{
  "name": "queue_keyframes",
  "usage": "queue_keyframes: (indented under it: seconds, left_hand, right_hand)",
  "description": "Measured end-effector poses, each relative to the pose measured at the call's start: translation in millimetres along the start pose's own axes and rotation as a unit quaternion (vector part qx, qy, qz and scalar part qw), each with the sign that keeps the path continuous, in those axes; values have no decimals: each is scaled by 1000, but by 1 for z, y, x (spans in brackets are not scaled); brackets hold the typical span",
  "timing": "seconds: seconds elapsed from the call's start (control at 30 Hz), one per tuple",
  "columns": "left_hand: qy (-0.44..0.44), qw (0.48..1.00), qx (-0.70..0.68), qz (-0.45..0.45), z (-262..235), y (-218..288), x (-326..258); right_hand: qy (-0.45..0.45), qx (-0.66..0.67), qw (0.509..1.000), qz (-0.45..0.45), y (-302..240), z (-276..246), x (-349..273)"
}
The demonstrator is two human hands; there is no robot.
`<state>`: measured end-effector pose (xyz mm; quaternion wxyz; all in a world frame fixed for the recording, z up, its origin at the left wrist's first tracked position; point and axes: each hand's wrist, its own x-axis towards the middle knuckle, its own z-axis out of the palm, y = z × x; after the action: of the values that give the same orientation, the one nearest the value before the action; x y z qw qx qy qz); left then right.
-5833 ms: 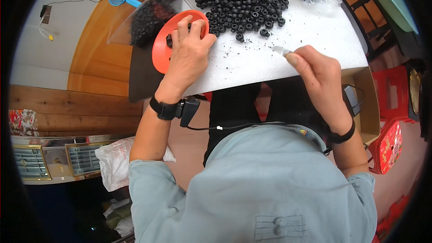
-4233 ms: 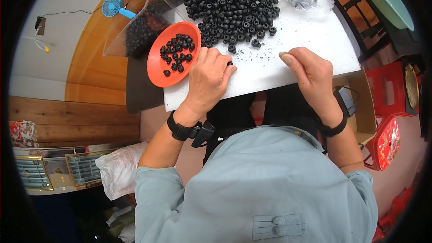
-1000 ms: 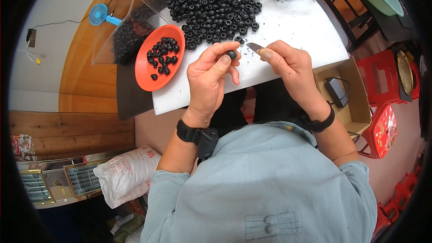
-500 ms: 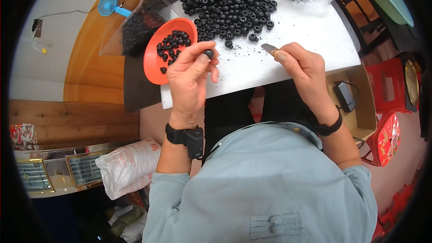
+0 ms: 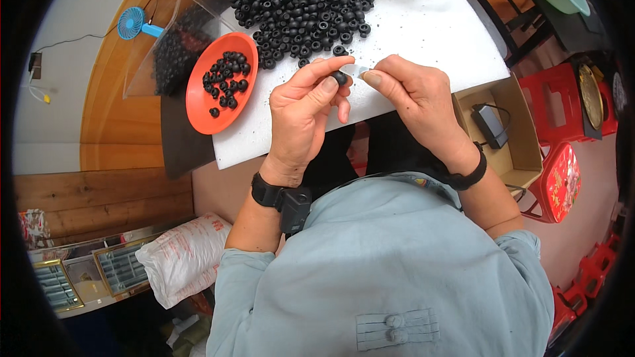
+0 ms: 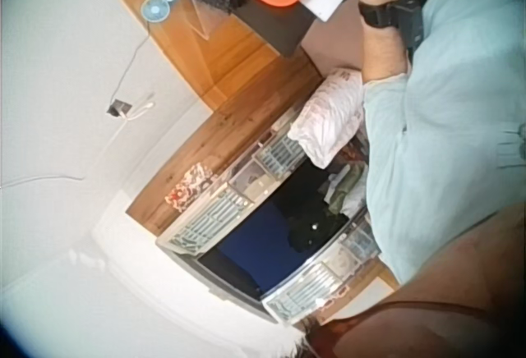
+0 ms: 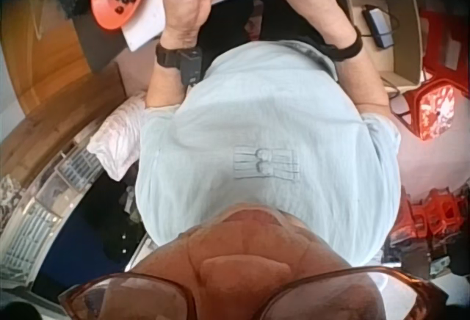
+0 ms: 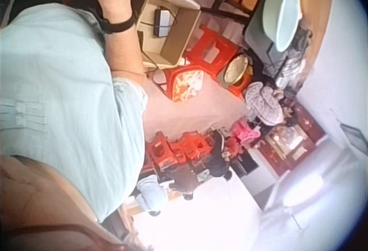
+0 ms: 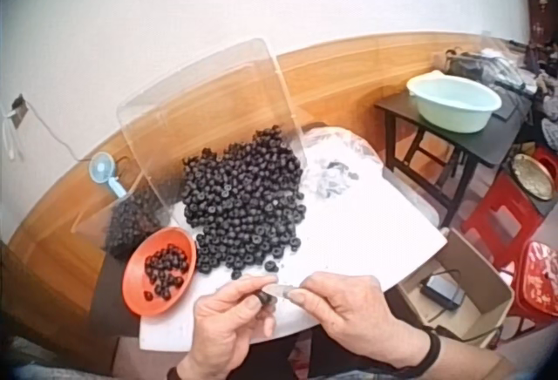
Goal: Use a small craft knife to scrape or trim excess material from small black circular components.
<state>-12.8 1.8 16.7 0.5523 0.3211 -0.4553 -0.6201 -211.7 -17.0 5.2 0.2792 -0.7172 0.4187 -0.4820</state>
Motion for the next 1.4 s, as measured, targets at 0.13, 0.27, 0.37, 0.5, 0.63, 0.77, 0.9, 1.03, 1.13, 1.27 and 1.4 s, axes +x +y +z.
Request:
queue_keyframes:
  seconds: [0.13,0.27,0.37,0.5,0.63,0.77,0.9,1.03,1.13,1.27,1.4]
  left_hand:
    - [2,1000,1,1,-1,-1,-1]
    - [6,1000,6,8,0,-2,0]
    - [19,1000,-2,11,5,-3,0]
    - [-2,1000,4,-5,1,-3,-1]
    - [9,1000,11,-2,1,1,-7]
    - [54,990,112,68,-7,18,-16]
    - [137,888,400,181,-57,61,-16]
    - [155,691,661,248,-102,71,-13]
    - [125,626,719,274,-86,64,-9]
    - [80,669,677,295,-47,34,5]
    - [89,661,701,251,-37,13,22]
  right_hand:
    - [6,-19,1000,-10,0,3,0]
    - [16,-47,998,-28,-1,5,0]
    - [9,-46,998,-30,-3,4,0]
    - [-6,-48,999,-18,-4,1,-1]
    - [27,-59,997,-45,-2,11,-2]
    - [62,-144,982,-104,-1,16,-4]
    - [43,-101,991,-76,-1,7,-6]
    - [29,-51,996,-67,-3,6,-7]
    - [23,-52,997,-57,-2,4,-8]
    - [22,-13,999,-38,-3,2,-9]
    - [18,-2,999,-31,-5,-1,-11]
